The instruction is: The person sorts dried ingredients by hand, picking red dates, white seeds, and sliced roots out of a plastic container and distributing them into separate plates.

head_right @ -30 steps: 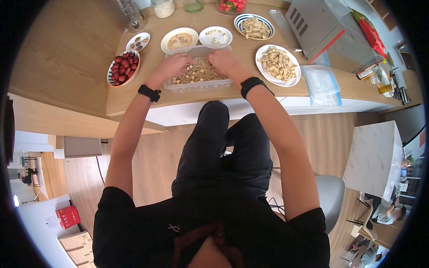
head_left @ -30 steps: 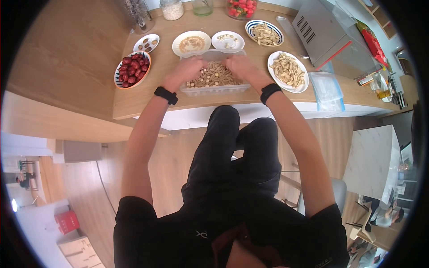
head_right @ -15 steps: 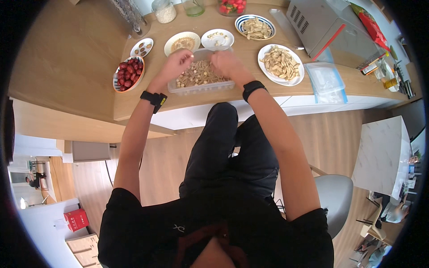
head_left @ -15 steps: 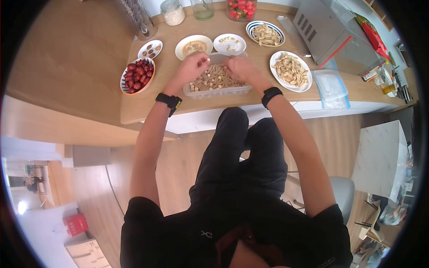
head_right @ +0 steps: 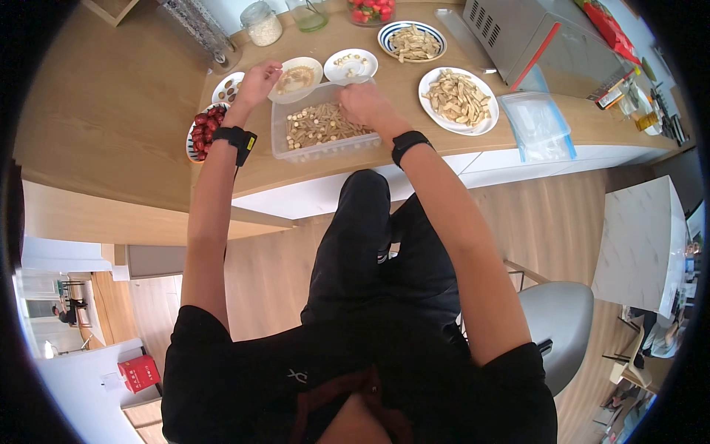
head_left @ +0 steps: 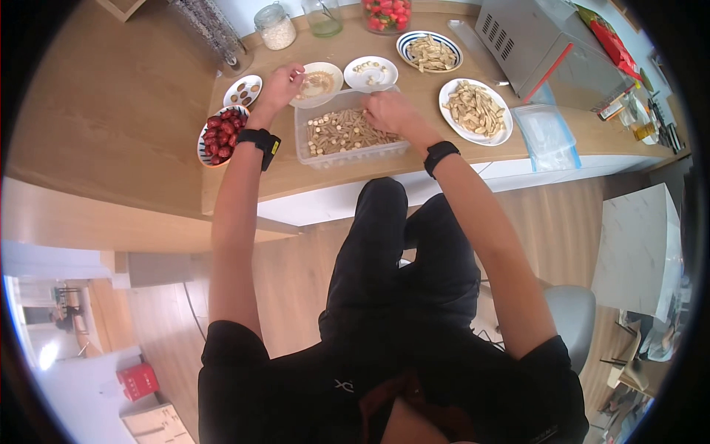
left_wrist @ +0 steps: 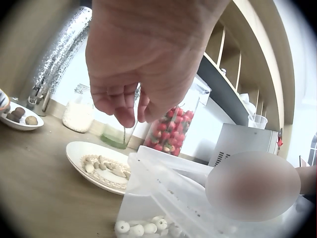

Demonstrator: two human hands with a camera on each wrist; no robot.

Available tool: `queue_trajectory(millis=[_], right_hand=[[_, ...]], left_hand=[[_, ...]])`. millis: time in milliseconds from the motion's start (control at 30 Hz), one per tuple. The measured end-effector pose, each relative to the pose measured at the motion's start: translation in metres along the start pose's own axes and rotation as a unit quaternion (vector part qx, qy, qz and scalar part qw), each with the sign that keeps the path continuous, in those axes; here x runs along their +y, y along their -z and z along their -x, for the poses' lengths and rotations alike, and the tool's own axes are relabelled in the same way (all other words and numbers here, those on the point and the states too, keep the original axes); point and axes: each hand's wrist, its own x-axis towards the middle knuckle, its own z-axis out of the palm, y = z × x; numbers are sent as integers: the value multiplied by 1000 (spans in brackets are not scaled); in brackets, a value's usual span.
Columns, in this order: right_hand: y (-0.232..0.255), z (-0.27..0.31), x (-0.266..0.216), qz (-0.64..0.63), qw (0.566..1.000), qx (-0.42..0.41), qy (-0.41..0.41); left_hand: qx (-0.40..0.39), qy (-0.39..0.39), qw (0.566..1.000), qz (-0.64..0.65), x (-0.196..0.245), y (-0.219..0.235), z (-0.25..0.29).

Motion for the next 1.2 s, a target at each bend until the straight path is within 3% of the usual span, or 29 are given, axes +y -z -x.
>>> queue_trajectory(millis=[100, 200, 300, 367, 400, 467, 600, 667, 767, 833, 900, 967, 1033, 1100, 1167, 1200], right_hand=[[0, -3, -2, 6, 1000, -7, -8], [1, -2, -1, 23, 1000, -6, 3], [6, -4, 2, 18, 1000, -16, -12], [16, -6, 3, -272, 958, 80, -45], [23, -11, 7, -269, 959, 80, -44], [32, -26, 21, -281, 929, 191, -145], [28, -56, 64, -192, 953, 164, -168], [23, -60, 76, -159, 964, 103, -187], [7, -56, 84, -159, 956, 95, -228], [7, -49, 76, -175, 951, 104, -234], [9, -40, 68, -187, 946, 116, -240], [10, -30, 63, -245, 929, 190, -201], [17, -19, 56, -265, 922, 193, -205], [26, -10, 44, -284, 914, 200, -211], [32, -3, 29, -290, 918, 220, -157], [36, 1, 23, -291, 917, 218, -162]], left_hand=[[-16, 19, 1000, -17, -20, -1, 0], [-68, 33, 995, -60, -71, -22, -12], [-127, 33, 986, -98, -61, -25, -13], [-148, 36, 981, -117, -50, -28, -11], [-146, 28, 981, -125, -45, -28, -11], [-143, 27, 980, -133, -40, -29, -10], [-135, 9, 979, -151, -42, -29, -12], [-126, 13, 981, -147, -39, -26, -18], [-94, 13, 994, -55, -32, -21, -26], [-100, -67, 993, 19, -22, -18, -42], [-119, -39, 992, 35, 2, -17, -58], [-136, -12, 989, 52, 23, -25, -68], [-145, 44, 968, 198, 40, -36, -76], [-161, 34, 963, 213, 28, -65, -92], [-180, 26, 957, 226, 25, -85, -94], [-145, -31, 972, 183, 25, -92, -90]])
